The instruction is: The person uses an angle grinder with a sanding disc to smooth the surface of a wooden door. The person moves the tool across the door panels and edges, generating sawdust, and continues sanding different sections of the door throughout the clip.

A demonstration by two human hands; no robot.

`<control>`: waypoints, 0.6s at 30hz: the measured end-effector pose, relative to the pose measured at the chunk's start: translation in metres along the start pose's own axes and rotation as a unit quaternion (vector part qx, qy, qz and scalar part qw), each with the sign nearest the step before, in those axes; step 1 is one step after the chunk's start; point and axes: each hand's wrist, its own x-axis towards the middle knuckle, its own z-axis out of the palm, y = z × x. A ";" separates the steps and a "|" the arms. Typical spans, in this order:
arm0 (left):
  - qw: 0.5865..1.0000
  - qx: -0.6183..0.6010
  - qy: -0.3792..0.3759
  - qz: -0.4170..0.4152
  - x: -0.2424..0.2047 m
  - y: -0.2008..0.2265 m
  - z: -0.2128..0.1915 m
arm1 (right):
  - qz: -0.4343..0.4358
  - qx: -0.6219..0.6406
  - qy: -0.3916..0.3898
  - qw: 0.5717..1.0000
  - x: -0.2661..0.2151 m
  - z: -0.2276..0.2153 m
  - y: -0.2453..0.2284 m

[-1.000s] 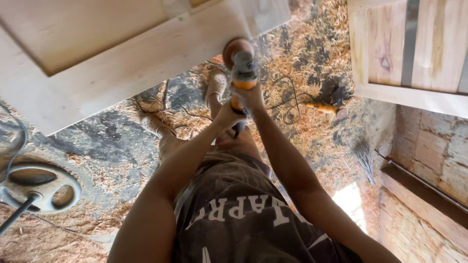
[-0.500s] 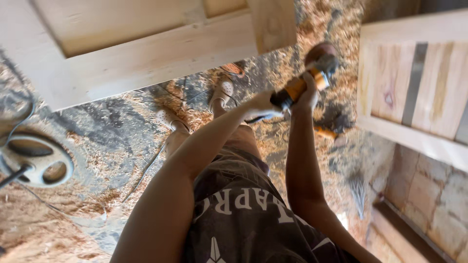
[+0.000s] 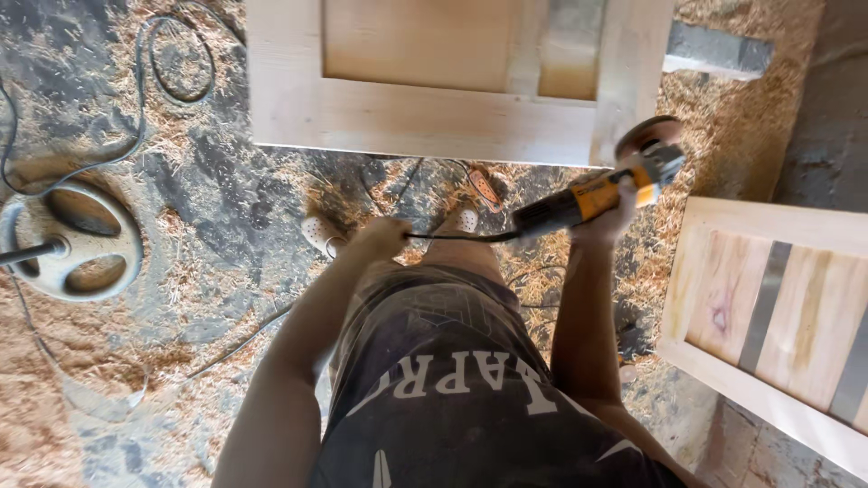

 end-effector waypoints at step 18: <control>0.892 -0.086 0.396 -0.199 -0.158 -0.442 -0.097 | -0.108 0.095 -0.043 0.989 -0.129 0.154 0.086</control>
